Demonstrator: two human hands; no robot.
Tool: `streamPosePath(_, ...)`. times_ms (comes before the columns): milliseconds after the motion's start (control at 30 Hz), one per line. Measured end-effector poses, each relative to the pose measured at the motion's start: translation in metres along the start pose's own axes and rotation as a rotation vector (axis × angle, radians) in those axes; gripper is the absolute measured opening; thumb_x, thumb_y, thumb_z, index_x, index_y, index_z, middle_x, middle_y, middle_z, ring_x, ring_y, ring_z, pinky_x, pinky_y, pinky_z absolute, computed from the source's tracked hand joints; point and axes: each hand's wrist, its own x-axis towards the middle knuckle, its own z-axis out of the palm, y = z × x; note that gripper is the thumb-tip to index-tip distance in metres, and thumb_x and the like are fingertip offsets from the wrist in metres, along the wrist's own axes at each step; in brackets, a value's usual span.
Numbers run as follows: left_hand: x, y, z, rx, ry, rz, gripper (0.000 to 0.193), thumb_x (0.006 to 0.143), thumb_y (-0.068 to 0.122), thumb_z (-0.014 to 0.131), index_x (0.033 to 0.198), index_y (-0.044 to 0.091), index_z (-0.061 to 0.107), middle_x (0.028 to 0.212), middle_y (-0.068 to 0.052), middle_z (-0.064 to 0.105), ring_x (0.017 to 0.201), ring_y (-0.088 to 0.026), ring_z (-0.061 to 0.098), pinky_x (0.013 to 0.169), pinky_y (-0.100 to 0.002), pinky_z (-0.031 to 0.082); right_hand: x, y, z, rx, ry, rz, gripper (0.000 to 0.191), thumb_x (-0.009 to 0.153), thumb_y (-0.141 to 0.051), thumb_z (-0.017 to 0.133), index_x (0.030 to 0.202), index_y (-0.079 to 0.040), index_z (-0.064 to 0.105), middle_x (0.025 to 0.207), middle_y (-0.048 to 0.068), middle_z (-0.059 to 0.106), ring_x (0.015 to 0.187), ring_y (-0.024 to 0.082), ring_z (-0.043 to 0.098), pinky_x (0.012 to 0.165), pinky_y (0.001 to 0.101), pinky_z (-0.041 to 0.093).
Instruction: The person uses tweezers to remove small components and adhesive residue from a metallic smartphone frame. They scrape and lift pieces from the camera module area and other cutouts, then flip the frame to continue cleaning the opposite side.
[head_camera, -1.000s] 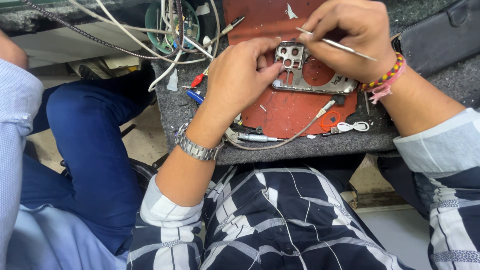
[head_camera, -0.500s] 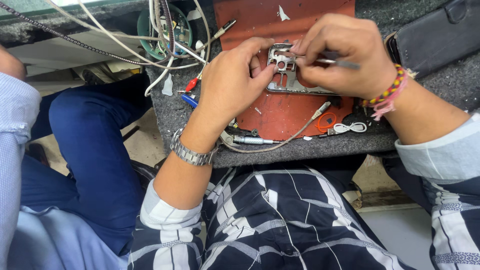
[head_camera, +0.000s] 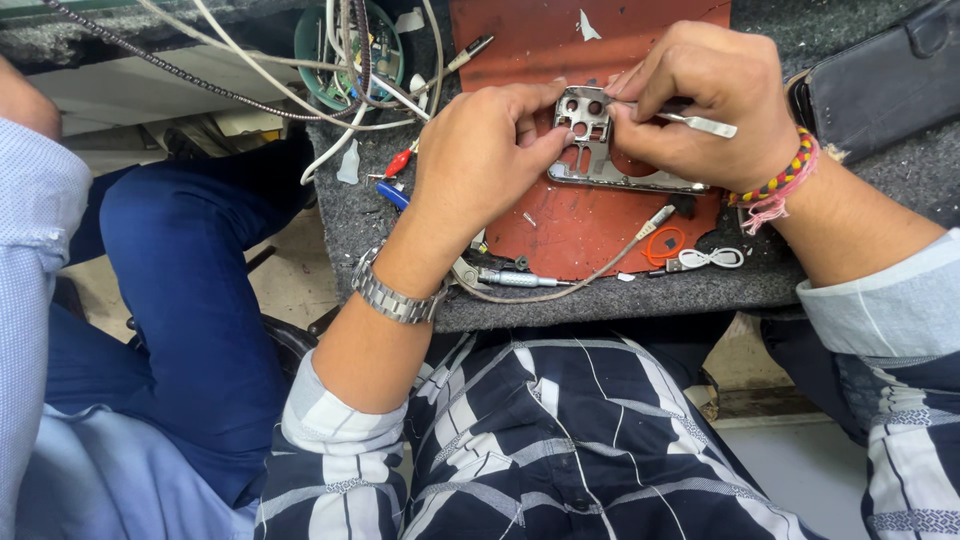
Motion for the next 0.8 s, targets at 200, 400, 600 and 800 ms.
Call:
streamPosePath(200, 0.001, 0.002, 0.003, 0.010, 0.007, -0.032, 0.033, 0.081, 0.028, 0.079, 0.112, 0.017, 0.079, 0.069, -0.004, 0.070, 0.060, -0.024, 0.068, 0.054, -0.038, 0.050, -0.005, 0.002, 0.003, -0.015, 0.021, 0.063, 0.034, 0.097, 0.001, 0.084, 0.078, -0.002, 0.055, 0.087, 0.013, 0.068, 0.093, 0.025, 0.077, 0.076, 0.0290, 0.062)
streamPosePath(400, 0.001, 0.002, 0.002, -0.005, -0.005, -0.046, 0.026, 0.081, 0.029, 0.080, 0.105, 0.019, 0.081, 0.065, -0.004, 0.069, 0.059, -0.025, 0.068, 0.052, -0.040, 0.049, -0.003, -0.004, 0.009, -0.022, 0.055, 0.110, 0.034, 0.095, 0.004, 0.083, 0.076, -0.001, 0.055, 0.083, 0.013, 0.068, 0.093, 0.025, 0.078, 0.075, 0.0290, 0.061)
streamPosePath(600, 0.000, 0.004, 0.000, -0.011, -0.001, -0.028, 0.024, 0.082, 0.028, 0.080, 0.104, 0.019, 0.081, 0.066, -0.005, 0.069, 0.059, -0.025, 0.067, 0.053, -0.040, 0.048, 0.009, -0.012, 0.011, 0.009, 0.052, 0.103, 0.030, 0.095, 0.003, 0.082, 0.079, -0.001, 0.057, 0.090, 0.014, 0.070, 0.098, 0.025, 0.078, 0.079, 0.0293, 0.062)
streamPosePath(800, 0.000, 0.005, -0.001, -0.007, -0.012, -0.046, 0.026, 0.081, 0.028, 0.079, 0.106, 0.020, 0.080, 0.065, -0.004, 0.069, 0.059, -0.024, 0.068, 0.053, -0.039, 0.049, 0.014, -0.017, 0.010, 0.016, 0.025, 0.090, 0.024, 0.092, 0.003, 0.082, 0.081, -0.001, 0.060, 0.092, 0.014, 0.072, 0.099, 0.026, 0.077, 0.082, 0.0320, 0.061)
